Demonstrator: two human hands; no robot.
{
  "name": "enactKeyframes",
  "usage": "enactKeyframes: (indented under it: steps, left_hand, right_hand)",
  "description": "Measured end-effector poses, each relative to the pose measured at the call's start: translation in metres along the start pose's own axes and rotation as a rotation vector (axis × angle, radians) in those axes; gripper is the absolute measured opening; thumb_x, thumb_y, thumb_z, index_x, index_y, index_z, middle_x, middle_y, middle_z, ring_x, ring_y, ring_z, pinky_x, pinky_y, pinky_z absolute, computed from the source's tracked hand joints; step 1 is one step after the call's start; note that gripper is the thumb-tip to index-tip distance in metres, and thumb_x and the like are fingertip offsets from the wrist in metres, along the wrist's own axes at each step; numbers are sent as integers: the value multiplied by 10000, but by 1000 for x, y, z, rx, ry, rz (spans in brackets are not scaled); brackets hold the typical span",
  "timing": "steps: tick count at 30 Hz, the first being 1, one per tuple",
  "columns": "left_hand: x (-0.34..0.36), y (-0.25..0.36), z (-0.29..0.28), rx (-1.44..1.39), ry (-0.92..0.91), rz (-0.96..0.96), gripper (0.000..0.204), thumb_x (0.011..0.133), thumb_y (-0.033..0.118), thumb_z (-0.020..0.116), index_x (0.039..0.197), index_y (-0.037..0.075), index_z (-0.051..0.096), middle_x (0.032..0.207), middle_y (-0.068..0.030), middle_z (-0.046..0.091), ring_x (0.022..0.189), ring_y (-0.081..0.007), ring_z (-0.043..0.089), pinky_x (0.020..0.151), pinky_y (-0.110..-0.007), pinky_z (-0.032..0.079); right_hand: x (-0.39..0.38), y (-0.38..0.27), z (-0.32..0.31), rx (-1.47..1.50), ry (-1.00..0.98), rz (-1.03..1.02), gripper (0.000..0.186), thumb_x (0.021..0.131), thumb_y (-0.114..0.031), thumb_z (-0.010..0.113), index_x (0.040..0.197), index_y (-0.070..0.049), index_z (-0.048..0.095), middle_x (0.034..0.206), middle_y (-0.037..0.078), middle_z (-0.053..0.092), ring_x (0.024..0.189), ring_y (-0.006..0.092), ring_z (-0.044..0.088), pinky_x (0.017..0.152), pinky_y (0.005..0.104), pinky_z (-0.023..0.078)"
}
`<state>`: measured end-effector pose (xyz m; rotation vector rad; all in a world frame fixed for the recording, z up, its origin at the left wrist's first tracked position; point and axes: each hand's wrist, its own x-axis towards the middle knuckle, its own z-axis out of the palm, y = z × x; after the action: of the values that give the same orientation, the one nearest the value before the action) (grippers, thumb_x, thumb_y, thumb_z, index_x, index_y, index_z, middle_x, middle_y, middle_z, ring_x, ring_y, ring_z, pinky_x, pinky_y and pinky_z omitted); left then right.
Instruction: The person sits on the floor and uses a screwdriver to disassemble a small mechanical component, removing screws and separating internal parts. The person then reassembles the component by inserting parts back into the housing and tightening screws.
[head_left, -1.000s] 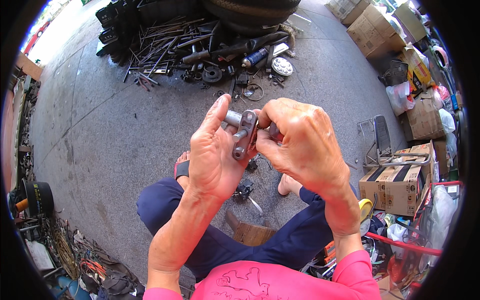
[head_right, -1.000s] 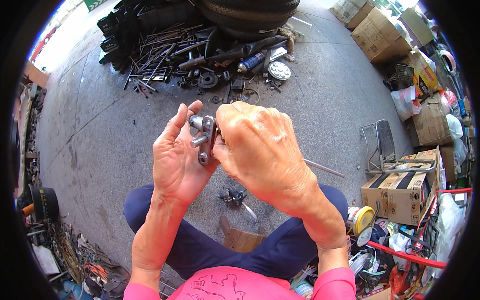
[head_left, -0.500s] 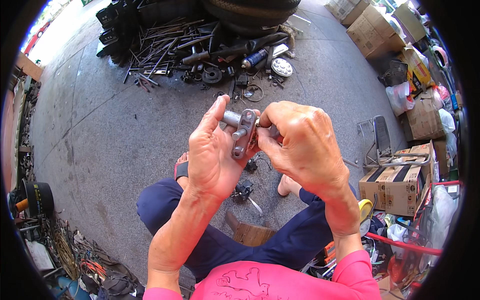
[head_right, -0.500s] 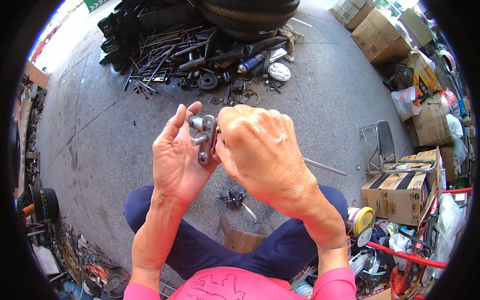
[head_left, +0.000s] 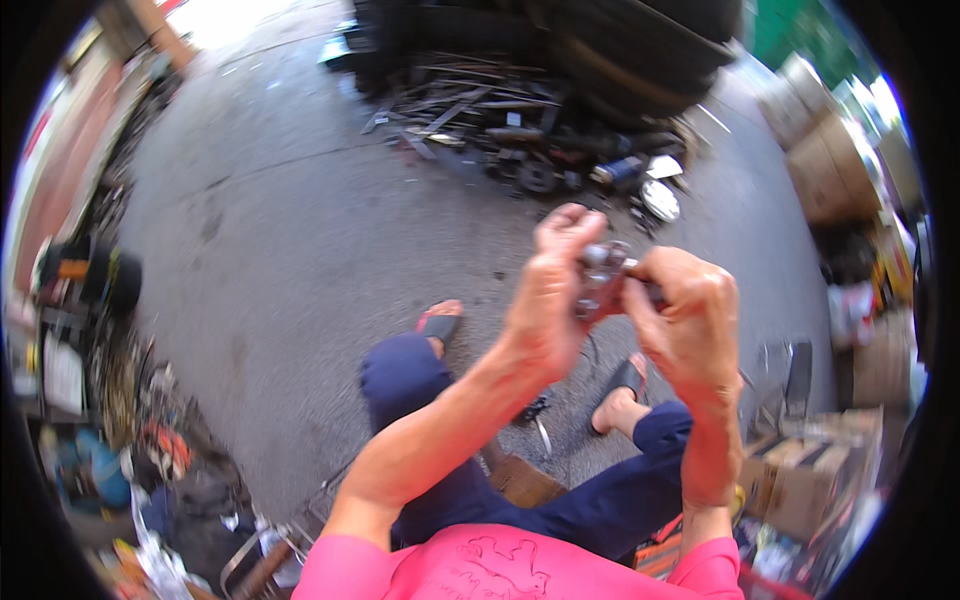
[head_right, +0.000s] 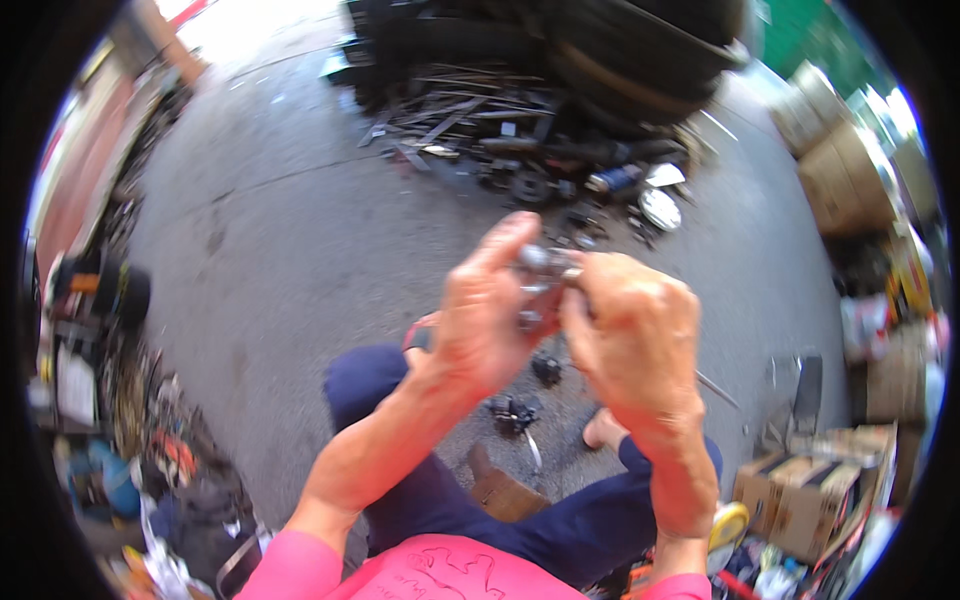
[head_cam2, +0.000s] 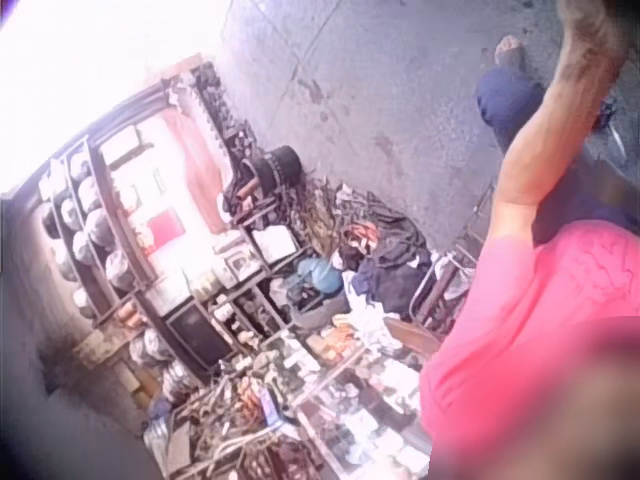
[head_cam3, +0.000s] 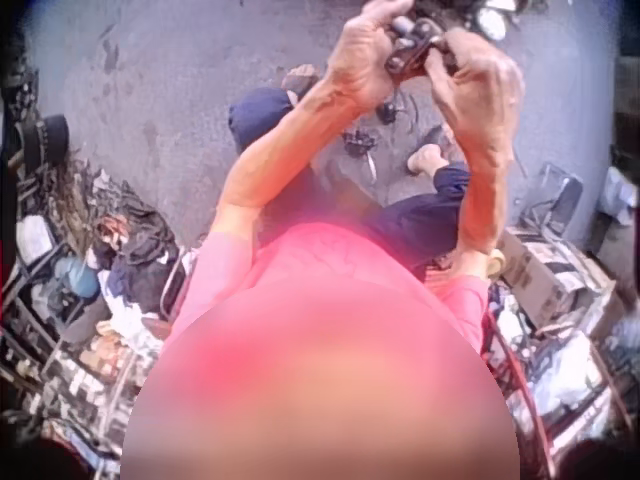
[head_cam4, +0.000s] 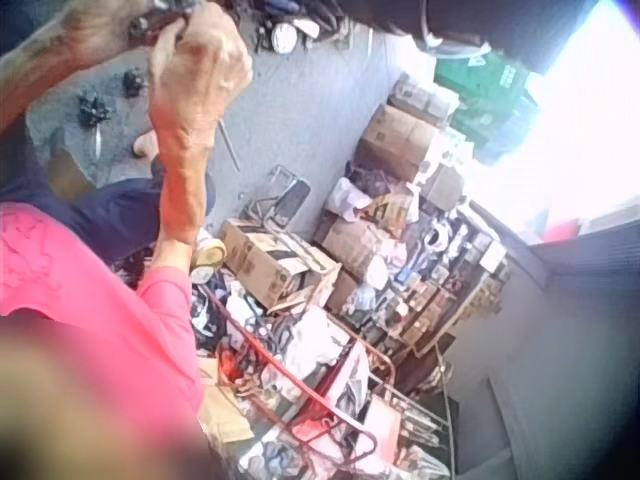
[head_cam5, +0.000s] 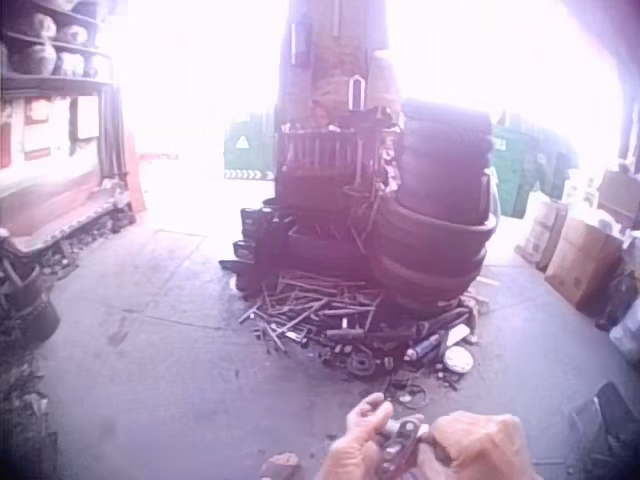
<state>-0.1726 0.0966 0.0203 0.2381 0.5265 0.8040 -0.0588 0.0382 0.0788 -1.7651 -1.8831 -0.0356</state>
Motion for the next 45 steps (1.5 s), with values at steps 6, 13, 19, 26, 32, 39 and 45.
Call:
enactKeyframes:
  steps: [6, 13, 19, 26, 32, 39, 45]
  left_hand:
    - [-13, 2, -33, 38, -96, 127, 636, 871, 345, 694, 1371, 229, 319, 1018, -5, 605, 887, -117, 603, 704, -347, 499]
    - [-106, 25, -79, -117, 45, 269, 543, 883, 301, 697, 1297, 213, 356, 1065, -79, 619, 940, -177, 652, 676, -389, 548]
    - [-253, 49, -123, -195, 192, 503, 391, 852, 341, 700, 1160, 142, 567, 1025, -217, 654, 887, -320, 689, 744, -454, 604]
    - [-466, -19, -178, -256, 589, 1036, 427, 907, 343, 606, 1242, 79, 577, 1072, -249, 629, 933, -360, 646, 801, -464, 552]
    - [-645, -161, -211, -280, 1030, 1376, 365, 923, 349, 586, 1165, 78, 621, 1015, -222, 662, 891, -317, 632, 616, -372, 509]
    - [-726, -332, -201, -682, 1532, 1611, 341, 890, 396, 605, 1069, 106, 621, 975, -146, 669, 817, -223, 610, 541, -311, 408]
    - [-715, -333, -211, -658, 1174, 1791, 433, 907, 344, 591, 1189, 16, 599, 1057, -152, 654, 924, -233, 607, 569, -308, 431]
  right_hand:
    - [7, -23, 5, 69, -143, -54, 107, 772, -32, 679, 741, 29, 596, 571, 91, 565, 502, 112, 541, 489, 273, 425]
    - [-12, -81, -2, 298, -409, -52, 116, 771, -30, 679, 744, 23, 580, 557, 67, 517, 490, 130, 492, 478, 289, 377]
    - [-26, -107, -15, 420, -227, -217, 106, 828, -5, 673, 761, 0, 591, 537, -18, 453, 476, 19, 346, 447, 217, 268]
    - [-28, -140, 8, 521, -305, -417, 129, 805, 0, 696, 756, 8, 577, 558, -26, 440, 497, 15, 298, 446, 227, 215]
    - [-34, -168, 24, 624, -379, -408, 93, 801, 29, 652, 757, 11, 573, 565, -38, 430, 510, 8, 313, 463, 213, 226]
    - [-66, -219, 27, 543, -528, -534, 82, 793, 26, 648, 758, 4, 577, 569, -24, 454, 497, 19, 361, 454, 211, 298]
    - [-95, -274, 26, 588, -638, -744, 111, 744, 12, 676, 768, 14, 568, 608, 101, 542, 513, 178, 563, 502, 303, 430]
